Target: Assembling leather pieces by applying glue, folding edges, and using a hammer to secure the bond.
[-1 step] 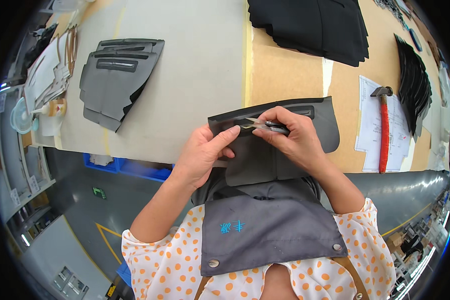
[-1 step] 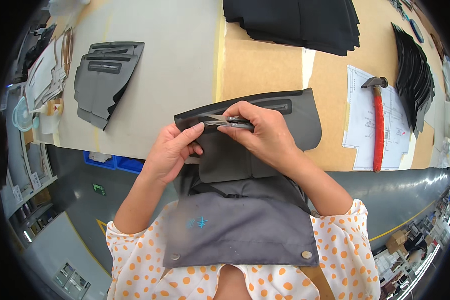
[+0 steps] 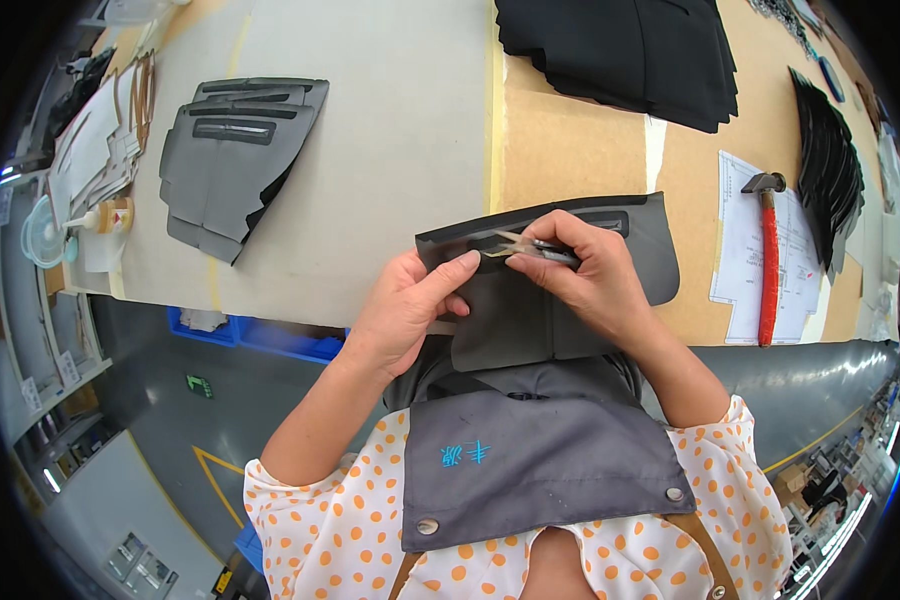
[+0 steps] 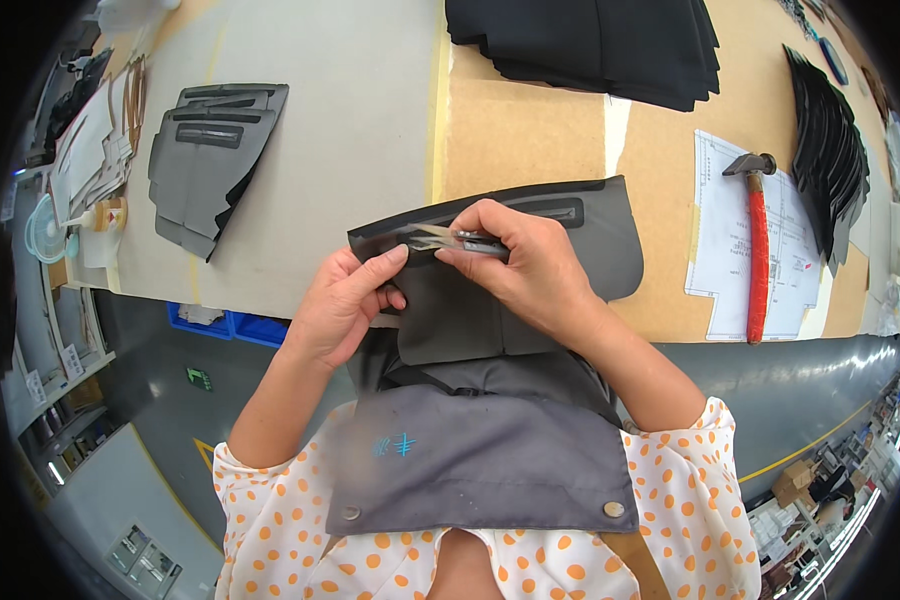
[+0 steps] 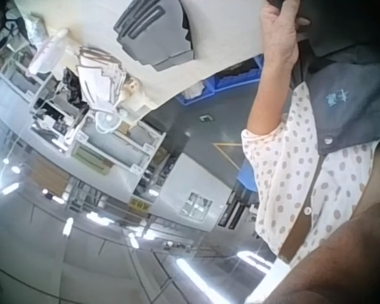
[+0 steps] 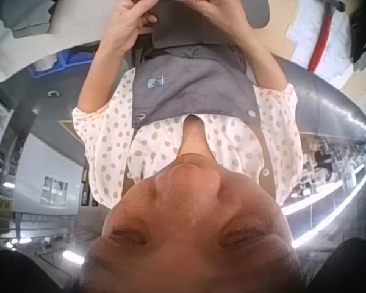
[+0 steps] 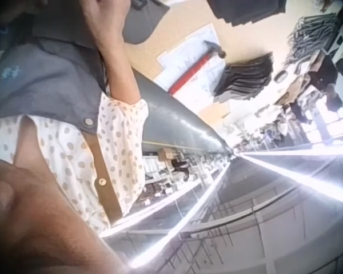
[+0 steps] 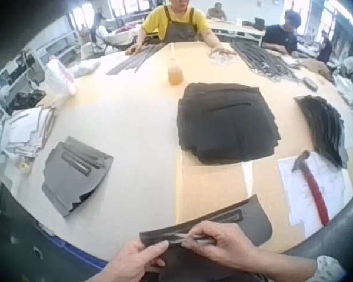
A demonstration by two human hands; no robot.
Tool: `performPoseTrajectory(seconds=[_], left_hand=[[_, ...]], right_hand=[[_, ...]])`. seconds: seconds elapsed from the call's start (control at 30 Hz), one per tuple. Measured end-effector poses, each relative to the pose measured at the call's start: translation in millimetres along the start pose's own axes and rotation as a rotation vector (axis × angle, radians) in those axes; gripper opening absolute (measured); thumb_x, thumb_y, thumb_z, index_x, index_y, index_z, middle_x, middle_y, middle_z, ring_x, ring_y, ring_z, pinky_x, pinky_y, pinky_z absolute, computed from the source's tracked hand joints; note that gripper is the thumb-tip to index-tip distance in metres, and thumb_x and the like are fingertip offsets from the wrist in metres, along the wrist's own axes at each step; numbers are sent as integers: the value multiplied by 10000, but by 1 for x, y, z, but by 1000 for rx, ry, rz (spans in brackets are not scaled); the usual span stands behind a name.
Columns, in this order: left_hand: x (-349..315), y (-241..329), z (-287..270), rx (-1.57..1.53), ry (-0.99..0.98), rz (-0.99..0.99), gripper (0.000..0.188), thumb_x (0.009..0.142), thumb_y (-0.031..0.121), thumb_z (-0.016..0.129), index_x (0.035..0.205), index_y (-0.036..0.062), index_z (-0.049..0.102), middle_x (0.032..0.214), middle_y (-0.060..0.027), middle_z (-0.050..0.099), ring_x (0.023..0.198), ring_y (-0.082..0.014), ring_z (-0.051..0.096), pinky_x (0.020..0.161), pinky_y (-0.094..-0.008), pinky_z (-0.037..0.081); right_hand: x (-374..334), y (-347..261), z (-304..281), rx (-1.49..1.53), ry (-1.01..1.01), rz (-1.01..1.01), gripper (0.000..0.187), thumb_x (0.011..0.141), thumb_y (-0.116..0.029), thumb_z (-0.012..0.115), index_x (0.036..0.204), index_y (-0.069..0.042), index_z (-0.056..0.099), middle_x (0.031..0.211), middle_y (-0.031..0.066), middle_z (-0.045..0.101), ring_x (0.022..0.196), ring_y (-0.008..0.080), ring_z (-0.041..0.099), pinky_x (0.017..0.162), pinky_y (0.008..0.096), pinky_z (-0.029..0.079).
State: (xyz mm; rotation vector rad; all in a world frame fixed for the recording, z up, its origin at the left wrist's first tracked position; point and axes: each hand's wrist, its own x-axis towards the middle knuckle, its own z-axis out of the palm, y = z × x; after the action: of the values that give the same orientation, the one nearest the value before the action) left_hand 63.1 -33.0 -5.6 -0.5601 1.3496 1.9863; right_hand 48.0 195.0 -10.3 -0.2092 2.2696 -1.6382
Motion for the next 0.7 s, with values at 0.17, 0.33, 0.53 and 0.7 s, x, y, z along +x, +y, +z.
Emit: performPoseTrajectory(seconds=[0.17, 0.33, 0.53, 0.7], left_hand=[[2, 2, -3, -62, -29, -20, 185, 1013, 243, 684, 1086, 77, 722, 995, 10, 717, 840, -65, 611, 703, -246, 479], [4, 1, 5, -185, -56, -62, 172, 1007, 254, 691, 1072, 95, 703, 989, 25, 700, 850, -65, 597, 692, -252, 445], [2, -3, 11, -363, -90, -156, 169, 1007, 260, 696, 1074, 104, 703, 990, 27, 701, 863, -61, 599, 706, -263, 463], [6, -1, 10, -170, -94, -71, 205, 994, 248, 729, 1105, 77, 706, 1022, 9, 709, 845, -61, 606, 693, -248, 490]], right_hand=[[-4, 1, 5, -139, 50, -155, 203, 833, -83, 813, 979, -36, 681, 806, 74, 684, 682, 178, 658, 627, 324, 507], [-13, 5, 14, -466, 201, -573, 259, 691, -45, 808, 914, -107, 690, 761, 34, 637, 659, 217, 645, 554, 350, 494], [-23, 9, 13, -465, 198, -543, 266, 701, -38, 820, 929, -95, 696, 764, 48, 635, 658, 227, 638, 555, 347, 487], [-24, -1, -3, -221, 114, -223, 223, 803, -74, 835, 958, -47, 677, 805, 74, 664, 712, 206, 653, 627, 318, 503]])
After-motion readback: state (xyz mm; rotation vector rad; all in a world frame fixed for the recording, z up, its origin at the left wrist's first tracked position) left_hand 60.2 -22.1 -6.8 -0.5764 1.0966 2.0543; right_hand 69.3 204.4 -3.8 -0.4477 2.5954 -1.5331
